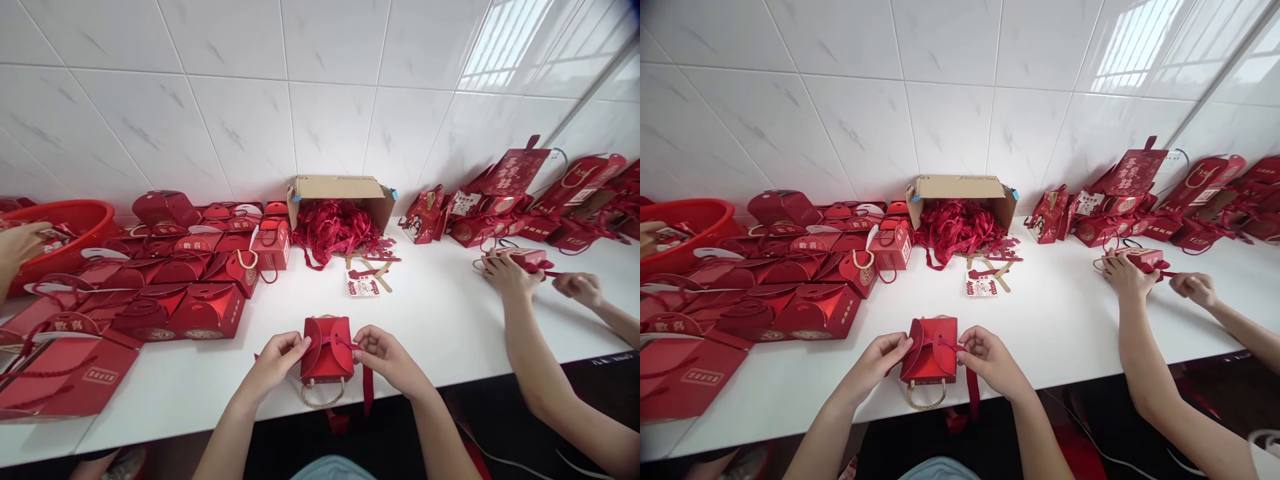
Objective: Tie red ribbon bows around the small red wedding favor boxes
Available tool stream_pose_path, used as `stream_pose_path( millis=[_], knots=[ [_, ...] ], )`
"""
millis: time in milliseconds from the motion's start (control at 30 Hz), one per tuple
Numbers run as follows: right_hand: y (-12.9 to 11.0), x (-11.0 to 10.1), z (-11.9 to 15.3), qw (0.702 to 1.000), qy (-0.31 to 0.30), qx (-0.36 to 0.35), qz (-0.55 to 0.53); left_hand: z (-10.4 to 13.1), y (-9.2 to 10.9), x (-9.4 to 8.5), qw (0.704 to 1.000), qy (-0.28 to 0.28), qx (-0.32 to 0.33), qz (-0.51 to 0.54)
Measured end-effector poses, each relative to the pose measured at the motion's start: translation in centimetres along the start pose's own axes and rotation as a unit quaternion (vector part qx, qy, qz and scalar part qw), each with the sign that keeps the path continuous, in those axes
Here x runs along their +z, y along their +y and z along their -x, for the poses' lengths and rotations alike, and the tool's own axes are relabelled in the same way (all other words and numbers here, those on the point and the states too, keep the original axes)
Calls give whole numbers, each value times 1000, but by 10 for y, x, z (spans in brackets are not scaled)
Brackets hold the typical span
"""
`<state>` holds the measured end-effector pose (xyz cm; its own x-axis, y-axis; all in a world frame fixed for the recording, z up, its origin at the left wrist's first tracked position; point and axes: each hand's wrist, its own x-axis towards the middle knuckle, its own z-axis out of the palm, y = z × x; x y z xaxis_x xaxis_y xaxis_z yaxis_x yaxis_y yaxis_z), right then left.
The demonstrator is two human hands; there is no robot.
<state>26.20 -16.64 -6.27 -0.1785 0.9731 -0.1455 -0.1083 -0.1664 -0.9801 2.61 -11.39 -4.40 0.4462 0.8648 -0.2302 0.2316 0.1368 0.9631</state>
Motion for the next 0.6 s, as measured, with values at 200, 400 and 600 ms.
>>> stream_pose_path(
  millis=[200,400,600],
  knots=[
    [-8,-10,1,993,-57,41,90,1,4,-6,1000,-5,4,-14],
    [-18,-11,-1,988,-19,-34,152,0,13,-10,999,19,12,-41],
    [-27,-5,-2,951,74,-97,285,1,20,-13,1000,26,7,10]
  ],
)
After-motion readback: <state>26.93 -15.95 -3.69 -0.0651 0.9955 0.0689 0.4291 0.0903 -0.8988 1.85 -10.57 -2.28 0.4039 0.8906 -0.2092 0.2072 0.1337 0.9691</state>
